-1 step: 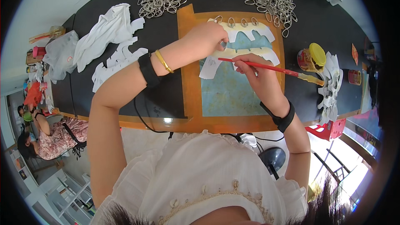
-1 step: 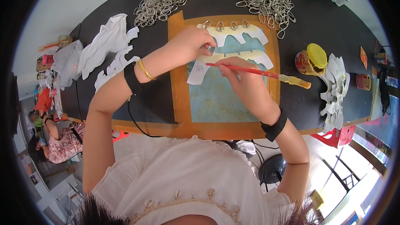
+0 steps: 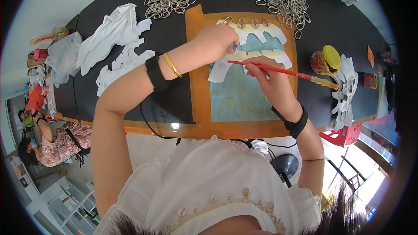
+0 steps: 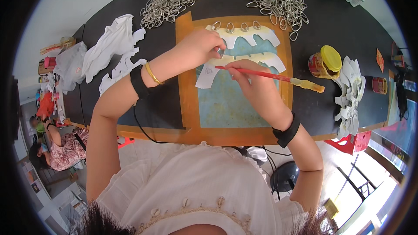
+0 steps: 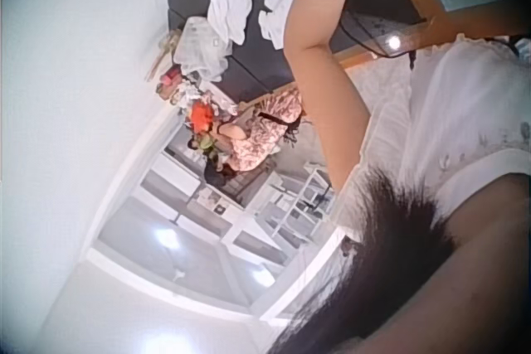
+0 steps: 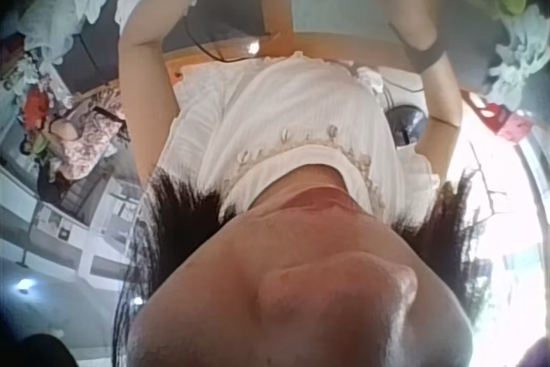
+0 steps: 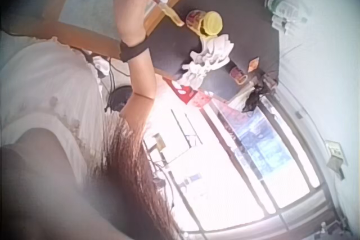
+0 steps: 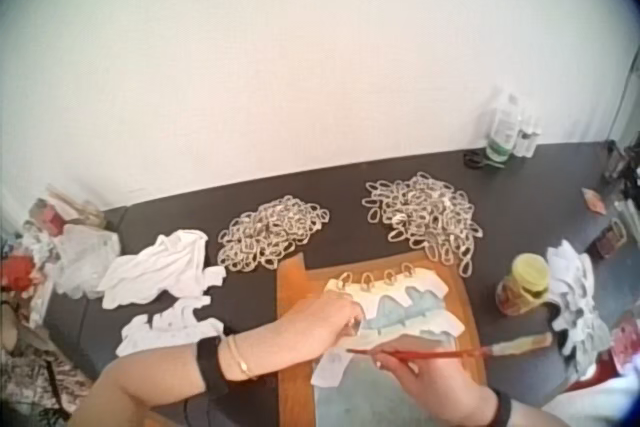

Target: The person is applying glue to white shoe components using a brush and organizing the glued parts.

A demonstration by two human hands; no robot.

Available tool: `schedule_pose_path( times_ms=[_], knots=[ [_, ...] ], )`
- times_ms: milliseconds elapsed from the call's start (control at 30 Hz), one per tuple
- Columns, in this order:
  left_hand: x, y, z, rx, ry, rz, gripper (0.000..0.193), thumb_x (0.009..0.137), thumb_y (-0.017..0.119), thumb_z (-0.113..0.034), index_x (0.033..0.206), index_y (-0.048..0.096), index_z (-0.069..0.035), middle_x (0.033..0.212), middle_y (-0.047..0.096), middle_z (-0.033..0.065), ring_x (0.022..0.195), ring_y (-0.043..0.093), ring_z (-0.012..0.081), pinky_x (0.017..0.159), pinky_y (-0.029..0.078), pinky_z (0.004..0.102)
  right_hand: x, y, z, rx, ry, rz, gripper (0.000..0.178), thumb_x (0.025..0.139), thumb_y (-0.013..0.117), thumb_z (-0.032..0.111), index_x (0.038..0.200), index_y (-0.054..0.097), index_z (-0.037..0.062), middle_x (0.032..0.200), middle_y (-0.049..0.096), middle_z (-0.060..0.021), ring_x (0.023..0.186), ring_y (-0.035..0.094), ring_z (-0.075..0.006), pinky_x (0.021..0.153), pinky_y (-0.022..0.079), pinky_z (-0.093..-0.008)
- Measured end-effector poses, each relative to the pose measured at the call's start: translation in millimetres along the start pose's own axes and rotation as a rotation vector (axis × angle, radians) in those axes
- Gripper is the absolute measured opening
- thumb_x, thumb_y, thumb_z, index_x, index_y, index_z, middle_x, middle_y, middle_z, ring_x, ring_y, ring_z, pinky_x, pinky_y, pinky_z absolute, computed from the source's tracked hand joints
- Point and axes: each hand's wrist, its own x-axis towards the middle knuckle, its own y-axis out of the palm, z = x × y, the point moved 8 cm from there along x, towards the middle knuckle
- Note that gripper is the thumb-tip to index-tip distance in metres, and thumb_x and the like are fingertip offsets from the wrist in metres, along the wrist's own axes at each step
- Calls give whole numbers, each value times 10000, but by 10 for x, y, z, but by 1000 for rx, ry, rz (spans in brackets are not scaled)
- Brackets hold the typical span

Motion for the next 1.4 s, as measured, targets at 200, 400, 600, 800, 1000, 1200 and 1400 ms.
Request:
schedule_pose_path(
  times_ms=[200, 400, 600, 800, 1000, 1200, 1400],
  knots=[
    [7, -54, -30, 31, -33, -14, 229, 765, 755, -76, 988, 713, -54, 901, 690, 87, 912, 645, 285, 757, 508, 405, -68, -376, 68, 133, 50, -130, 136, 964, 600, 47, 1031, 673, -45, 871, 691, -76, 798, 655, -122, 718, 520, -257],
    [26, -129, -99, 44, -6, -29, 229, 728, 779, -94, 950, 740, -55, 850, 710, 110, 888, 674, 301, 740, 531, 426, -190, -480, -24, 9, 53, -131, 141, 963, 609, 69, 1031, 675, -35, 847, 680, -82, 778, 657, -134, 699, 506, -257],
    [-12, -209, -150, 29, -55, -14, 190, 745, 755, -102, 931, 751, -66, 847, 717, 106, 879, 679, 292, 751, 532, 423, -209, -423, -113, -41, 52, -113, 145, 955, 617, 73, 1043, 669, -29, 819, 663, -92, 747, 644, -161, 676, 491, -273],
    [177, -588, -310, 10, 65, -128, 194, 810, 728, -105, 982, 733, -15, 855, 710, 124, 746, 678, 265, 710, 532, 349, -217, -432, -49, -48, 11, -98, 141, 958, 606, 73, 1040, 668, -24, 810, 655, -96, 738, 635, -174, 678, 496, -294],
    [596, -549, -450, -129, 119, -69, 158, 807, 720, -126, 943, 746, -50, 842, 731, 111, 769, 705, 263, 713, 550, 344, -189, -406, -74, -64, 57, -55, 172, 983, 603, 107, 1064, 656, -35, 829, 655, -65, 768, 631, -128, 707, 500, -259],
    [914, -415, -681, -131, 216, -110, 148, 818, 718, -174, 874, 725, -37, 791, 716, 101, 777, 701, 249, 695, 542, 360, -208, -423, -85, -8, 58, -93, 114, 942, 623, 55, 1012, 678, -16, 854, 690, -129, 737, 639, -235, 683, 503, -332],
    [377, -392, -370, 0, 67, 52, 158, 811, 732, -151, 917, 727, -33, 825, 664, 97, 700, 638, 236, 633, 493, 342, -184, -462, -99, 8, 0, -117, 105, 949, 614, 54, 992, 675, -21, 822, 674, -130, 714, 623, -229, 654, 491, -331]
  ],
)
